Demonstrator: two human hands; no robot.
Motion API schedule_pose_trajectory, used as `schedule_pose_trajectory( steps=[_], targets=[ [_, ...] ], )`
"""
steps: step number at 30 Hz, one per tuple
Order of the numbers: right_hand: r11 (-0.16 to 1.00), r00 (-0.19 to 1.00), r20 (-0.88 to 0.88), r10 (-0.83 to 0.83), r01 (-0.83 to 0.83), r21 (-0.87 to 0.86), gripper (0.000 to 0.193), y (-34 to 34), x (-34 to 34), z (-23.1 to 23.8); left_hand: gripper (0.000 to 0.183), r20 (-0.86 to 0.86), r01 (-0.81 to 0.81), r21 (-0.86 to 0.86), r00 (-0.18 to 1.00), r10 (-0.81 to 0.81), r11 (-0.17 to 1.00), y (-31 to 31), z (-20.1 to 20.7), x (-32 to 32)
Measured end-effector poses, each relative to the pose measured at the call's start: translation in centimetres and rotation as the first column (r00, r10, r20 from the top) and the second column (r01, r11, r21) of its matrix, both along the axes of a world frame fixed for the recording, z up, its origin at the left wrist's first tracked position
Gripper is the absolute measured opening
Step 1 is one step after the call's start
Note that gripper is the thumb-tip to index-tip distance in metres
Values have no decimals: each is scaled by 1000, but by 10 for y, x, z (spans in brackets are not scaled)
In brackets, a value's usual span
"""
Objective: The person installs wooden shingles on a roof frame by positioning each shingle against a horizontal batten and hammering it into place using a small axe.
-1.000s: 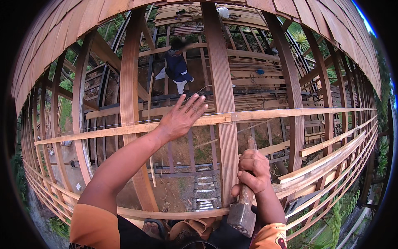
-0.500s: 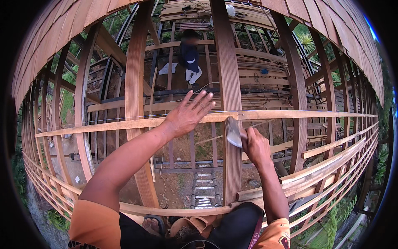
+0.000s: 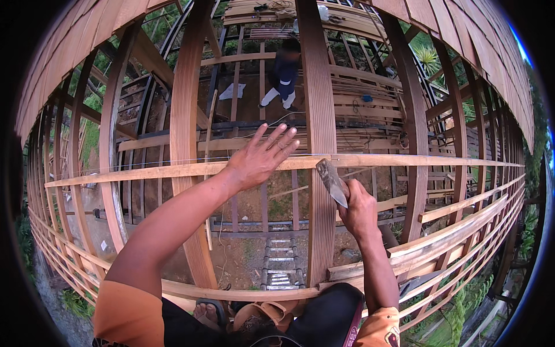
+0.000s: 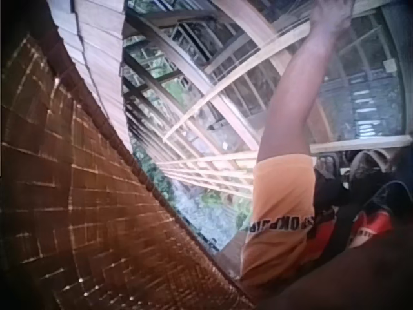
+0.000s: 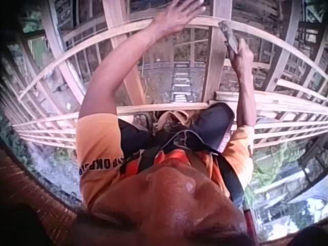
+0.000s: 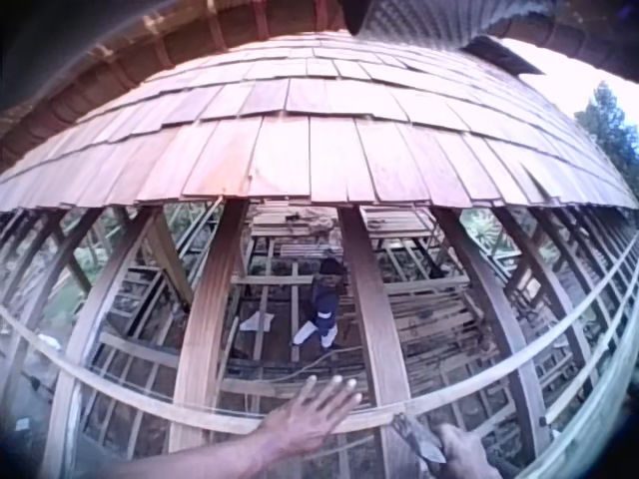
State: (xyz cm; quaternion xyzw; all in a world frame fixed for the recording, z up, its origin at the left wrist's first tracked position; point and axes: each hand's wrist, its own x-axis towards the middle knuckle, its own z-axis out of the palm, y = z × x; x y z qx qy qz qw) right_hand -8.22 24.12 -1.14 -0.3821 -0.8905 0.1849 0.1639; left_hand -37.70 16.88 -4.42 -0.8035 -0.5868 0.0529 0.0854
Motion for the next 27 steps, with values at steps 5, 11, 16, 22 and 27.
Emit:
schedule_pose_trajectory(
  steps=[5, 11, 16, 22, 27],
  targets=[
    [946, 930, -301, 212, -118, 302, 20, 9, 20, -14, 67, 12, 21, 71, 1000, -22, 997, 12, 2, 9],
    [935, 987, -12, -159, 146, -324, 31, -48, -3, 20, 68, 75, -40, 91, 997, 33, 995, -1, -6, -4],
    [620, 905, -179, -387, 111, -777, 31, -193, 32, 27, 66, -13, -86, 227, 996, 91, 970, -5, 9, 18],
    [432, 821, -213, -529, 44, -901, 31, -253, 56, 7, 26, 214, 159, -514, 975, -54, 843, -107, 120, 101],
    [702, 872, -289, -395, 83, -708, 31, -191, 46, -26, 29, 514, 555, -681, 827, -228, 477, -224, 121, 178]
  ],
)
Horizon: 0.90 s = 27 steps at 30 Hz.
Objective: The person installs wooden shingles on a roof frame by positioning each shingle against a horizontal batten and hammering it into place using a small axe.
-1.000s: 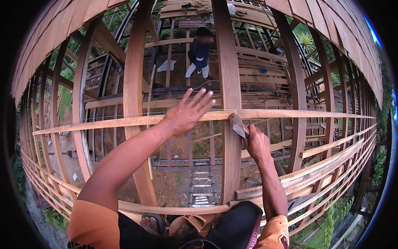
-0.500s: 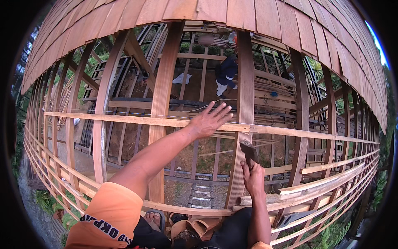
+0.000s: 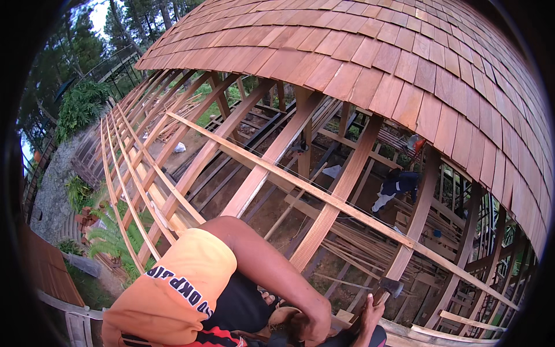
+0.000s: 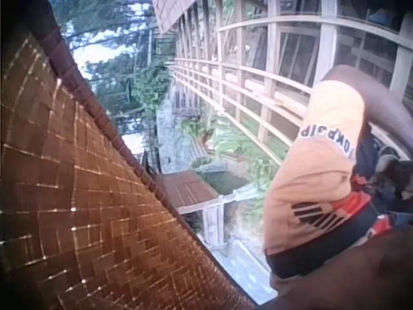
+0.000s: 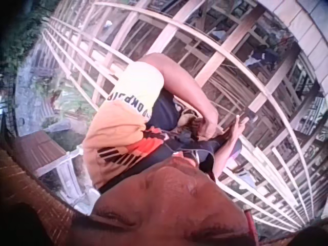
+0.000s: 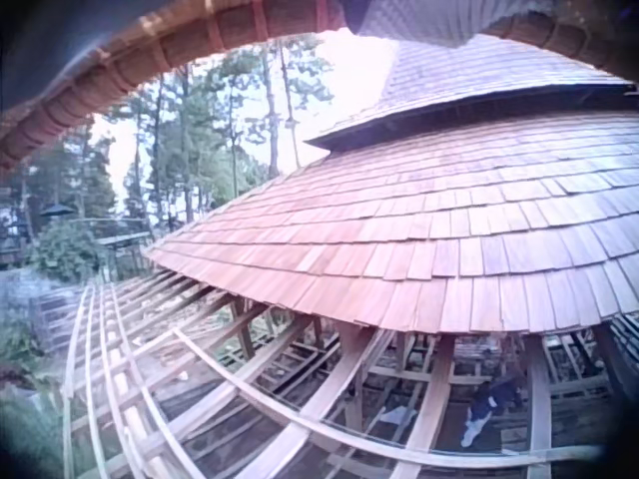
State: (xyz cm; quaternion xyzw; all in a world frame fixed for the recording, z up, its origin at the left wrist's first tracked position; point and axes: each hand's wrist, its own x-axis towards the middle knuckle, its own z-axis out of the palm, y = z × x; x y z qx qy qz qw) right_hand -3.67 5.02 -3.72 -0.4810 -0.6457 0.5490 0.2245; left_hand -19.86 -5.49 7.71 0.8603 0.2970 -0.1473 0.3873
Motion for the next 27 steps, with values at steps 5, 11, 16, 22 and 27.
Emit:
schedule_pose_trajectory(
  steps=[5, 11, 16, 22, 27],
  targets=[
    [978, 993, -79, -83, 66, -196, 28, -4, -25, -1, 34, 21, -51, 9, 998, 51, 999, -57, -28, 26],
    [1000, 999, 39, -18, 18, 7, 31, 2, -28, -15, 41, 1, -43, 24, 999, 43, 999, -88, -48, 42],
    [975, 994, 106, -26, 2, 221, 41, -8, -35, -14, 46, -36, 14, 29, 999, -13, 999, -110, -73, 41],
    [980, 978, 208, -32, -11, 200, 54, 7, -22, -5, 53, -113, 108, 50, 988, -102, 993, -118, -104, 20],
    [987, 975, 214, -60, 25, 162, 56, 1, -38, -9, 56, -163, 61, -78, 984, -73, 995, -134, -94, 11]
  ],
)
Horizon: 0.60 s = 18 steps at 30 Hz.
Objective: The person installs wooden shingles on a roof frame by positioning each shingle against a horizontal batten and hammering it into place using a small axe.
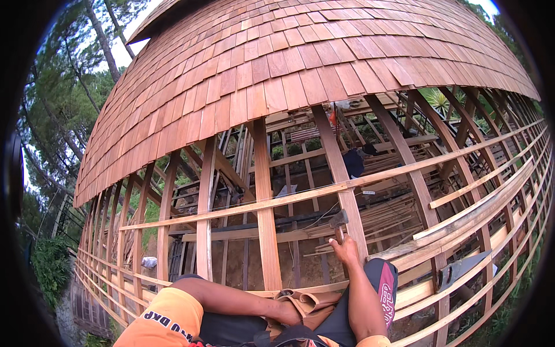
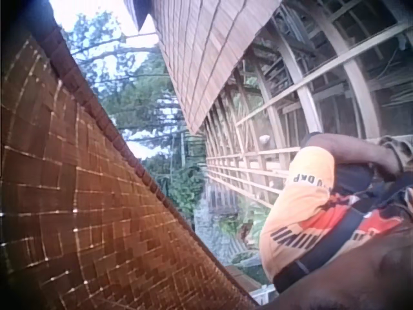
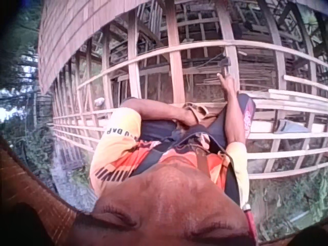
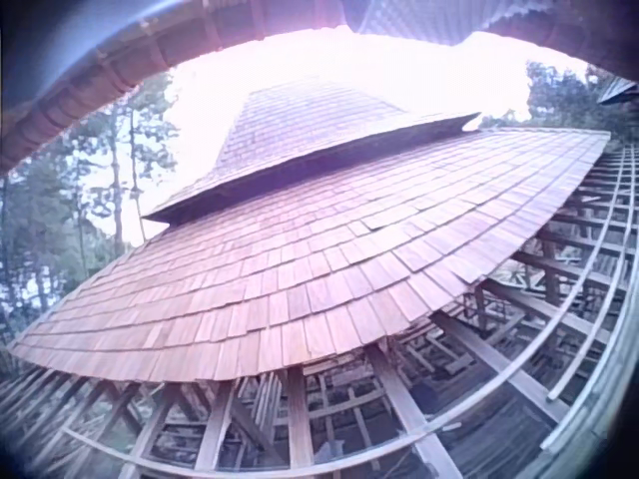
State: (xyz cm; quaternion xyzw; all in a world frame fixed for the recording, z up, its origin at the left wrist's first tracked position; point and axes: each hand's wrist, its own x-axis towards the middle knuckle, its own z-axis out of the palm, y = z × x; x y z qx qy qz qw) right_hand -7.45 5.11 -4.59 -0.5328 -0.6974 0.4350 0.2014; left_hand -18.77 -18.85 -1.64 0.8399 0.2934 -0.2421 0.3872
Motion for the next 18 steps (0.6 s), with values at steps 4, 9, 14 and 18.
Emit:
schedule_pose_trajectory(
  steps=[4, 9, 14, 18],
  targets=[
    [1000, 999, -41, -30, 30, 7, 55, 13, 5, -20, 53, 44, -49, -8, 998, 49, 999, 6, 31, 5],
    [1000, 991, -131, -1, 3, 14, 43, 11, -7, -38, 26, 147, -3, -78, 989, 14, 997, 9, 97, -20],
    [1000, 990, -143, 16, -17, -11, 39, 8, -1, -42, 37, 349, -416, -211, 813, 466, 885, 68, 206, -120],
    [987, 980, -122, 157, -158, -1, 41, -19, -14, 2, 25, 537, -983, -80, 99, 838, 167, 58, 164, -257]
  ],
)
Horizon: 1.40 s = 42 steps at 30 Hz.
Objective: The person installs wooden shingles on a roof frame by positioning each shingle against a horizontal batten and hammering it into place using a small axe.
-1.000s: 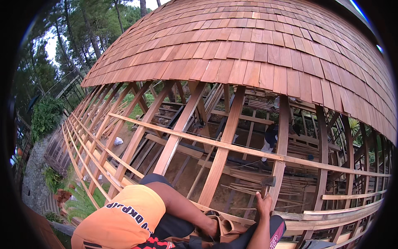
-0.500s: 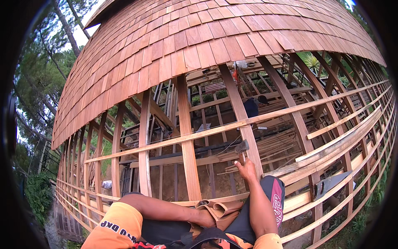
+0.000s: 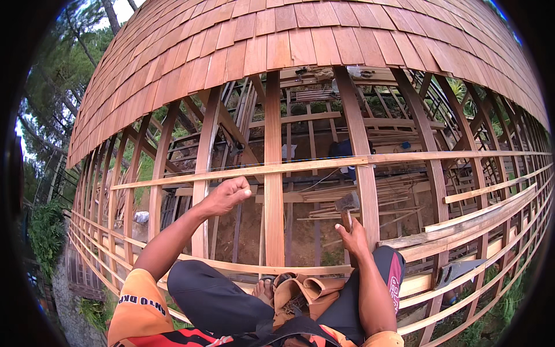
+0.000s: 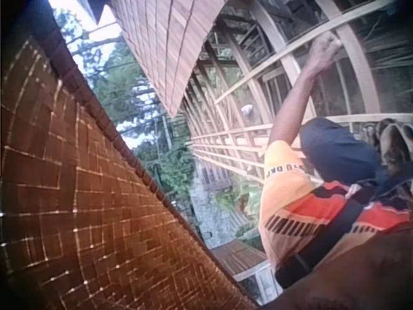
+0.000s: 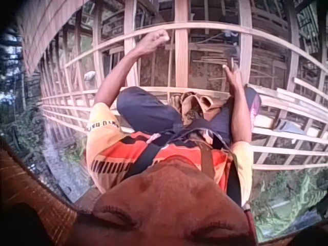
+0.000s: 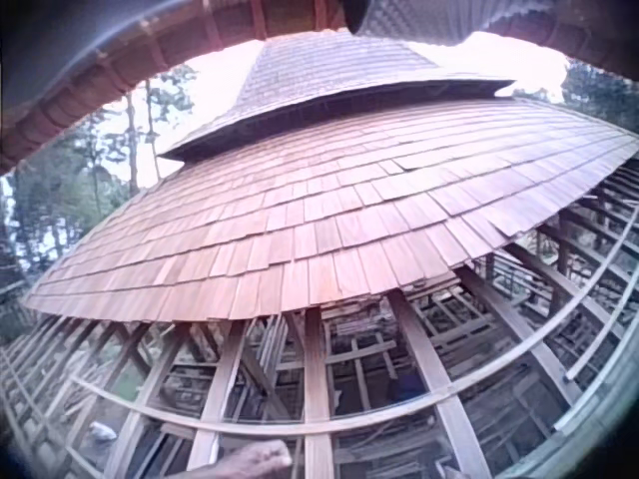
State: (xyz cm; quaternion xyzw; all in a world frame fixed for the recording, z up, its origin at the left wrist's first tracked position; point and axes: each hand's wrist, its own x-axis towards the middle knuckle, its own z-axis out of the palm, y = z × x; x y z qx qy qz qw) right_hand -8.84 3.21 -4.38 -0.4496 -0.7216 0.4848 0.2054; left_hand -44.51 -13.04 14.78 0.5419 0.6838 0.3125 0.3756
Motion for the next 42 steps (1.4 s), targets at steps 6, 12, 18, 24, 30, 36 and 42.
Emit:
schedule_pose_trajectory(
  steps=[6, 12, 18, 24, 30, 36, 42],
  targets=[
    [999, 975, 221, -2, -10, 54, 40, 1, -4, 12, 26, 290, -911, 370, 299, 909, 182, -65, -182, -197],
    [978, 978, 57, -202, 198, 59, 25, 62, 35, -18, 51, -137, -904, 299, -357, 924, -305, -65, -223, -268],
    [913, 917, -43, -396, 388, -128, 37, 95, 57, -73, 58, -235, -955, 278, -175, 956, -106, -50, -231, -273],
    [914, 933, 33, -358, 357, -193, 33, 97, 63, -72, 56, -279, -953, 293, -158, 947, -73, -47, -229, -264],
    [912, 937, -10, -349, 337, -233, 31, 93, 63, -73, 56, -242, -939, 342, -113, 964, -24, -57, -227, -264],
    [904, 929, 38, -368, 367, -220, 30, 81, 52, -60, 55, -243, -931, 364, -80, 967, 14, -43, -222, -266],
    [889, 920, 42, -390, 387, -243, 24, 79, 23, -27, 54, -63, -915, 399, 26, 998, 49, -75, -256, -284]
  ],
)
